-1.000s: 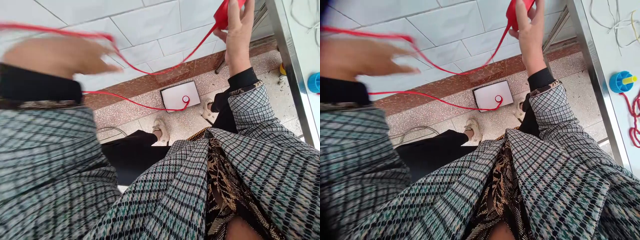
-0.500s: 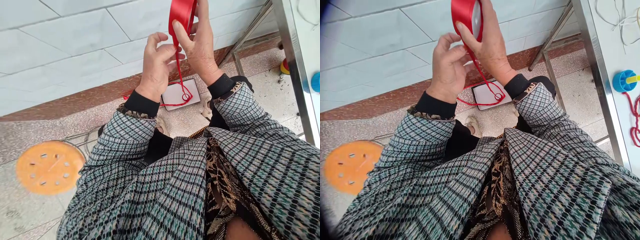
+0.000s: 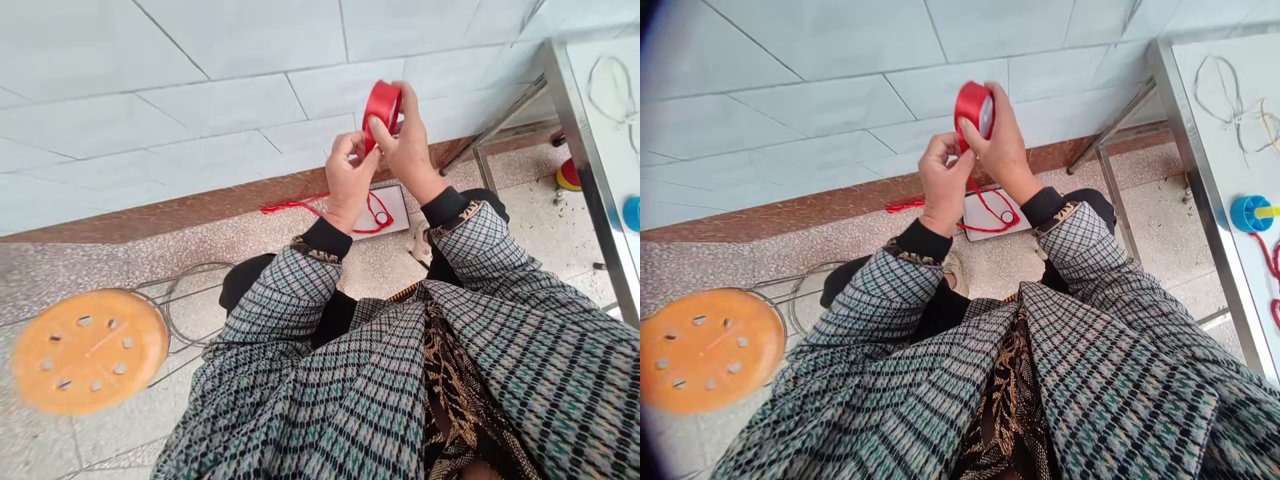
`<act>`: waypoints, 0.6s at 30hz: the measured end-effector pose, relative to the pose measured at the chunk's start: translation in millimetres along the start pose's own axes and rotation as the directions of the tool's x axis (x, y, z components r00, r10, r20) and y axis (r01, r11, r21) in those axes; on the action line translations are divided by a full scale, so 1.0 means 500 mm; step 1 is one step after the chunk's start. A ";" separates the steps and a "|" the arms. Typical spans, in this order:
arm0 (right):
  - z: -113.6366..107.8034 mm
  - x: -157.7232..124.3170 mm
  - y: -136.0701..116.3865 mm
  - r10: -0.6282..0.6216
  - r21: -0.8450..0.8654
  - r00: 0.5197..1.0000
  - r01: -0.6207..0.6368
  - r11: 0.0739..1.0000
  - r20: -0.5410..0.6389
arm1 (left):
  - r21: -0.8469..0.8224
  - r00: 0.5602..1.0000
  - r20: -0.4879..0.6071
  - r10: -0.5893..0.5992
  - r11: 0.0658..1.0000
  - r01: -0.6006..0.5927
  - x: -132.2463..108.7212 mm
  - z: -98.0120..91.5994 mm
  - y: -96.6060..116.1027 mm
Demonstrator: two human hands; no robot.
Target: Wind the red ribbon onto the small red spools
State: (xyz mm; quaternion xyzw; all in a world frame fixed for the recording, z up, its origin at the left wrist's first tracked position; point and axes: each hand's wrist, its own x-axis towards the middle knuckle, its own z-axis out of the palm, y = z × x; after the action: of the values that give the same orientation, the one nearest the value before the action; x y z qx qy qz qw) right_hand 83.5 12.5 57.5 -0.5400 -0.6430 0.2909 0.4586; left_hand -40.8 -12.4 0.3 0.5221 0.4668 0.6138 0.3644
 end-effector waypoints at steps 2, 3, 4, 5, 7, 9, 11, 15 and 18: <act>0.006 -0.002 0.013 0.087 0.000 0.996 -0.087 0.996 0.020 | 0.079 0.999 -0.027 0.032 0.996 -0.029 -0.003 0.000 0.005; 0.008 -0.001 0.021 0.131 0.000 0.991 -0.131 0.991 0.032 | 0.106 0.998 -0.035 0.047 0.993 -0.043 -0.003 -0.001 0.009; 0.010 0.000 0.030 0.171 0.008 0.985 -0.171 0.985 0.039 | 0.127 0.998 -0.034 0.061 0.990 -0.056 -0.004 -0.001 0.014; 0.011 0.001 0.037 0.203 0.020 0.978 -0.204 0.979 0.038 | 0.140 0.997 -0.027 0.070 0.988 -0.066 -0.003 -0.002 0.017; 0.009 0.005 0.049 0.244 0.039 0.970 -0.245 0.969 0.023 | 0.140 0.998 0.000 0.063 0.988 -0.063 -0.002 -0.002 0.021; 0.005 0.009 0.055 0.262 0.045 0.965 -0.261 0.964 -0.005 | 0.091 0.999 0.033 0.006 0.996 -0.009 0.000 0.000 0.019; 0.001 0.011 0.059 0.267 0.053 0.963 -0.266 0.963 -0.025 | 0.002 0.994 0.070 -0.078 0.997 0.078 0.001 0.004 0.012; 0.005 0.014 0.083 0.264 0.069 0.964 -0.263 0.962 -0.008 | -0.125 0.978 0.109 -0.179 0.973 0.192 -0.002 0.012 -0.001; 0.015 0.017 0.116 0.201 0.023 0.979 -0.201 0.979 -0.028 | -0.166 0.973 0.129 -0.189 0.964 0.210 -0.009 0.022 -0.008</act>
State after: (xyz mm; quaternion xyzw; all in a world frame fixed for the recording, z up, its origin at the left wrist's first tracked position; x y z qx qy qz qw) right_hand 101.4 35.9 6.3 -0.6019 -0.5753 0.3340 0.4418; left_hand -29.5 -13.1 -4.8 0.4710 0.4390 0.5832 0.4953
